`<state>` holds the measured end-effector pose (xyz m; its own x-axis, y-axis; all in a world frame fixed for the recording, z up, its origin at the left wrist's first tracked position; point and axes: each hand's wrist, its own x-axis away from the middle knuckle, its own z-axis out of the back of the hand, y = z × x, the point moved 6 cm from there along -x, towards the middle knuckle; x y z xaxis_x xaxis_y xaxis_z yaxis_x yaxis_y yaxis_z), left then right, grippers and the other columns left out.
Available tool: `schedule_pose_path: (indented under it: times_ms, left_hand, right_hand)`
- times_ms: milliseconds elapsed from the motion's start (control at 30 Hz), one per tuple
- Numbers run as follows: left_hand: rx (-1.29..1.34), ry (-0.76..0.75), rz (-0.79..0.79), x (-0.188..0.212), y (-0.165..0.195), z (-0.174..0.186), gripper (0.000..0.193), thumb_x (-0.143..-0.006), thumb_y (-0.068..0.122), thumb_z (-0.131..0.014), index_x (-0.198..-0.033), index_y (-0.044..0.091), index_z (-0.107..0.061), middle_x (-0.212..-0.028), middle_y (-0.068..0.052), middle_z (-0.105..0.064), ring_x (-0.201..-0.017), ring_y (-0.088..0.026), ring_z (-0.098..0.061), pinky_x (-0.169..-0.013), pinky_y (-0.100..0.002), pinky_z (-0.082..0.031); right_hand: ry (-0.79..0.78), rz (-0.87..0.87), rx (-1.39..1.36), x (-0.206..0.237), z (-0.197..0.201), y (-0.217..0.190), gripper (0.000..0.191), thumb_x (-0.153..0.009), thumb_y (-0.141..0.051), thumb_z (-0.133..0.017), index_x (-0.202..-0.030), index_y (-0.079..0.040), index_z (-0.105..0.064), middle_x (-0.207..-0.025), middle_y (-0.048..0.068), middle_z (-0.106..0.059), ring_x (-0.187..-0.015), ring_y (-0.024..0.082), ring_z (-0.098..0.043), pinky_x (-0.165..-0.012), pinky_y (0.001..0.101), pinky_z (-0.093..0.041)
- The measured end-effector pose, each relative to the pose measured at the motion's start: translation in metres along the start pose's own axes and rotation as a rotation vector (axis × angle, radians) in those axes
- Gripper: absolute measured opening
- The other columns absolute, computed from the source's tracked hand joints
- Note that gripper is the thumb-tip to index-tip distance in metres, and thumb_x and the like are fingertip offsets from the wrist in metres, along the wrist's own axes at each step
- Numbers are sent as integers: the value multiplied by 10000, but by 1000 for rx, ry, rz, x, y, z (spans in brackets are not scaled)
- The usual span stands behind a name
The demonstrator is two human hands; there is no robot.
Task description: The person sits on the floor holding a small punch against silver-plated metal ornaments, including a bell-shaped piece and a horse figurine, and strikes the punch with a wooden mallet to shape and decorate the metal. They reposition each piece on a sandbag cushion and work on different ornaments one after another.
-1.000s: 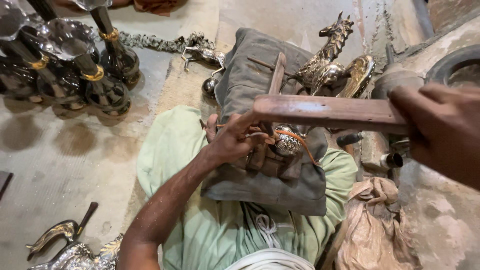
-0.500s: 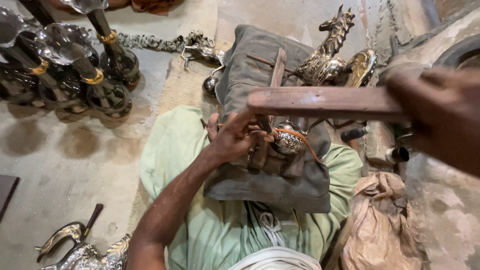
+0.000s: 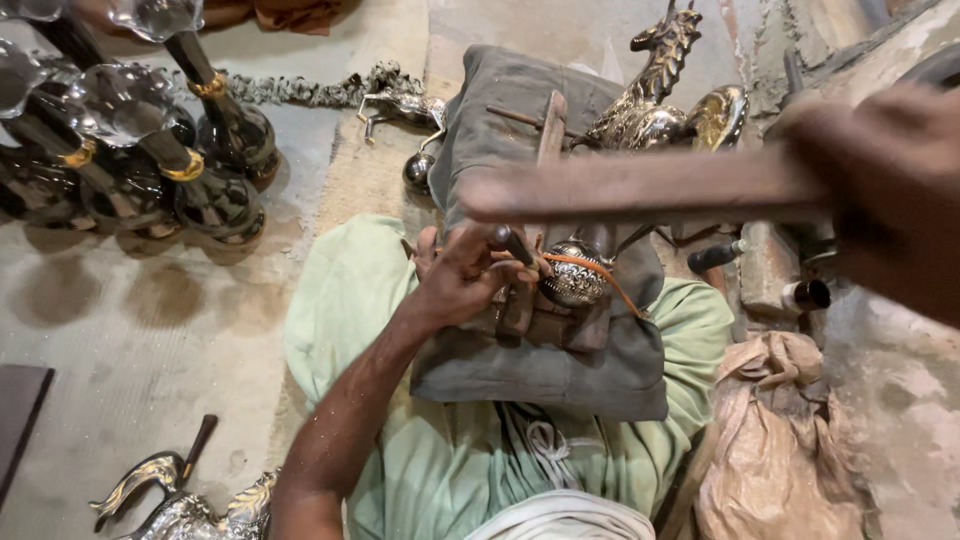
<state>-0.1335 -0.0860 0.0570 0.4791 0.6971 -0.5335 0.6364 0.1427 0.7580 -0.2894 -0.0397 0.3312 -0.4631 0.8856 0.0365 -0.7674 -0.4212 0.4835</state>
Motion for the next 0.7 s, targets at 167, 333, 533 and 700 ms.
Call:
schedule_pose_path:
  times_ms: [167, 333, 533, 700]
  left_hand:
    - [-42, 37, 8, 2, 7, 1, 387, -1040, -94, -573, -1378, 41, -444, -1199, -96, -625, -1188, -225, -695, -1010, -360, -619]
    - [-112, 82, 3, 2, 11, 1, 335, -1031, -69, -618, -1321, 22, -475, -1189, -119, -656, -1157, -250, -710, -982, -365, -631]
    - [-8, 248, -158, -5, 33, 3, 409, -991, -45, -718, -1315, 56, -489, -1105, -134, -690, -1084, -270, -752, -975, -401, -648]
    - [-11, 580, -147, -18, 43, -12, 454, -965, 14, -719, -1332, 69, -458, -1019, -130, -733, -944, -235, -747, -853, -378, -639]
  right_hand:
    - [-182, -41, 140, 5, -16, -2, 353, -740, -126, -741, -1084, -150, -666, -744, 45, -706, -544, 149, -666, -573, 329, -565]
    - [-394, -131, 309, 12, -23, 0, 162, -992, -224, -582, -1148, -210, -626, -765, -19, -690, -493, 85, -648, -483, 288, -557]
    - [-115, -299, -115, 13, -28, 28, 256, -997, -347, -665, -1129, -129, -639, -776, 52, -685, -601, 163, -640, -519, 315, -583]
    - [192, -770, -1287, 10, -84, 25, 500, -862, -347, -769, -1218, -38, -603, -930, 96, -758, -787, 226, -754, -678, 393, -653]
